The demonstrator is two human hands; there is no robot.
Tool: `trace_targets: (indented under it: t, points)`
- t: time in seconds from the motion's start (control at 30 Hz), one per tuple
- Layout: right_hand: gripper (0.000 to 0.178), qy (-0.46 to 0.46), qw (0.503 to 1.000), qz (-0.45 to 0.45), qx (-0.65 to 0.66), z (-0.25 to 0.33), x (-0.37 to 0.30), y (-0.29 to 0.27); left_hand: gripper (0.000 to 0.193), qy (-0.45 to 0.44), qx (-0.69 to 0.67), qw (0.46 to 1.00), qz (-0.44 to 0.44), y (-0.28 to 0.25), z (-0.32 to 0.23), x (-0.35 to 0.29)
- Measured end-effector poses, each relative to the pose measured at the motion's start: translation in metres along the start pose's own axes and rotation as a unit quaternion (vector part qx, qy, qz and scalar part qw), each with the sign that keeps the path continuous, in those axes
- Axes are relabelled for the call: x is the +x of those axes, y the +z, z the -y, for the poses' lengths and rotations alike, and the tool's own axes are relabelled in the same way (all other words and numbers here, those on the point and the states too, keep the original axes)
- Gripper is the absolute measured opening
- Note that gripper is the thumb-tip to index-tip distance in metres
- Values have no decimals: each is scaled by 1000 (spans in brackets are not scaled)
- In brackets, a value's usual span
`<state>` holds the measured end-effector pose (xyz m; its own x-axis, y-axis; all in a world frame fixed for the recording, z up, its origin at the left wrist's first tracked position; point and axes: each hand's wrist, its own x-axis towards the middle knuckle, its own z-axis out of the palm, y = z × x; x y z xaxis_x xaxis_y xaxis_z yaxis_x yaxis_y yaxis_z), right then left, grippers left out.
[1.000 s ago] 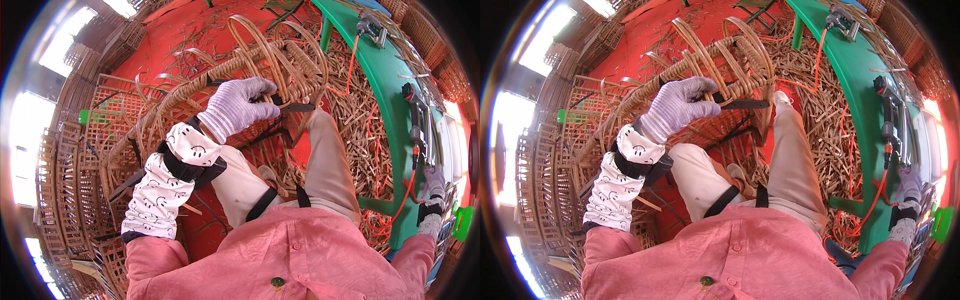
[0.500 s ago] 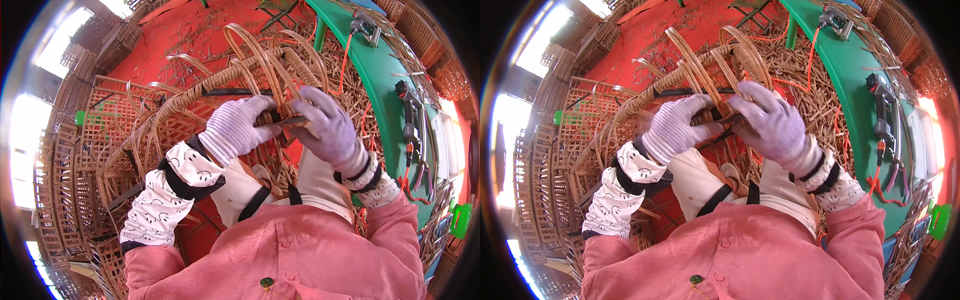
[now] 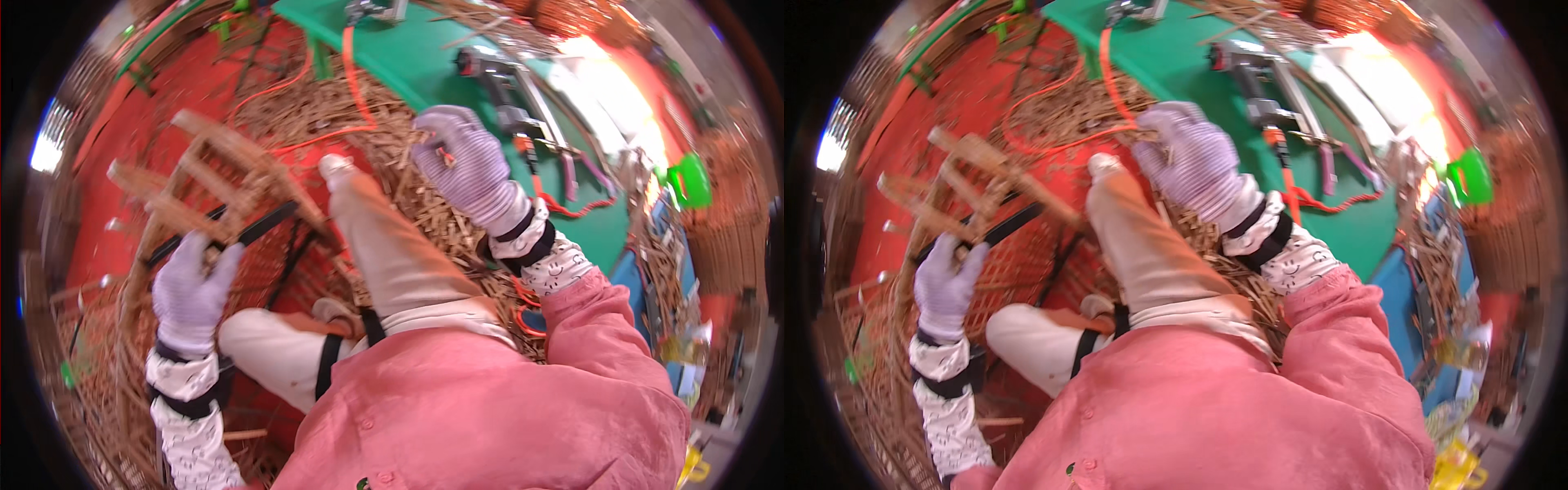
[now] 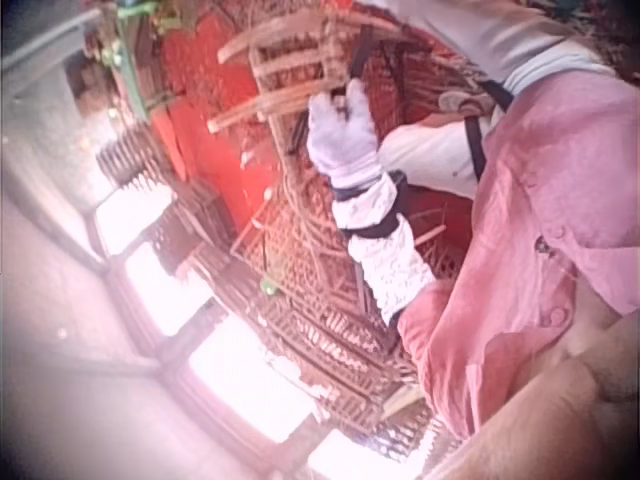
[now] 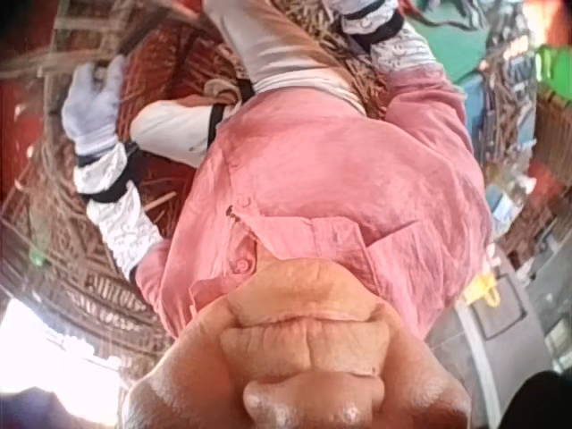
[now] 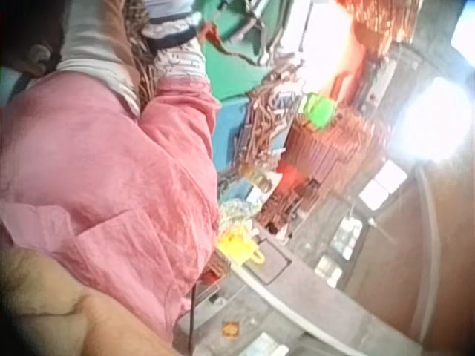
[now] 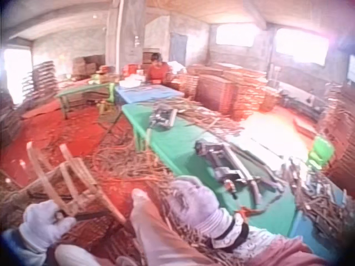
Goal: Assembling or weaving a wicker furniture item using rattan strips and a pneumatic staple gun.
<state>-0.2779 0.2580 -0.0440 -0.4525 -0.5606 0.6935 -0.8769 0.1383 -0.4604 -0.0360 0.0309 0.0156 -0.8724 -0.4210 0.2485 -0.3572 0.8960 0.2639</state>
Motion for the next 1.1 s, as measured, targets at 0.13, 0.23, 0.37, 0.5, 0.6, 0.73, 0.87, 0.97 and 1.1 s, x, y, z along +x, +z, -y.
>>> trace_targets:
  t: [0.13, 0.23, 0.37, 0.5, 0.6, 0.73, 0.87, 0.97, 1.1]
  points:
    - [23, 209, 897, -55, -387, -113, -70, -121, 23, -1, -21, 1000, -2, 4, 8, 11]
    - [30, 364, 805, -6, -468, -156, -108, -199, 20, -17, -75, 997, 9, 6, 13, 11]
    - [35, 489, 724, 92, -478, -203, -123, -249, 19, -18, -61, 998, 1, 8, 7, 12]
    - [45, 530, 660, 203, -492, -239, -113, -239, 20, -7, -38, 999, -6, -2, 4, 5]
    - [51, 305, 695, 368, -537, -249, -113, -239, 23, -8, -33, 999, -8, 0, 8, -1]
    - [46, 351, 686, 262, -581, -286, -140, -288, 31, 34, 5, 999, -13, 1, 5, 7]
    - [38, 426, 832, -75, -347, -294, -128, -295, 35, 21, -13, 1000, 6, 7, 9, 5]
    - [29, 423, 898, -118, -31, -175, -52, -224, 39, 18, 7, 1000, 12, 1, 11, -1]
    - [24, 404, 895, 169, 91, -23, -17, -95, 38, 33, -46, 998, 22, 3, 15, 1]
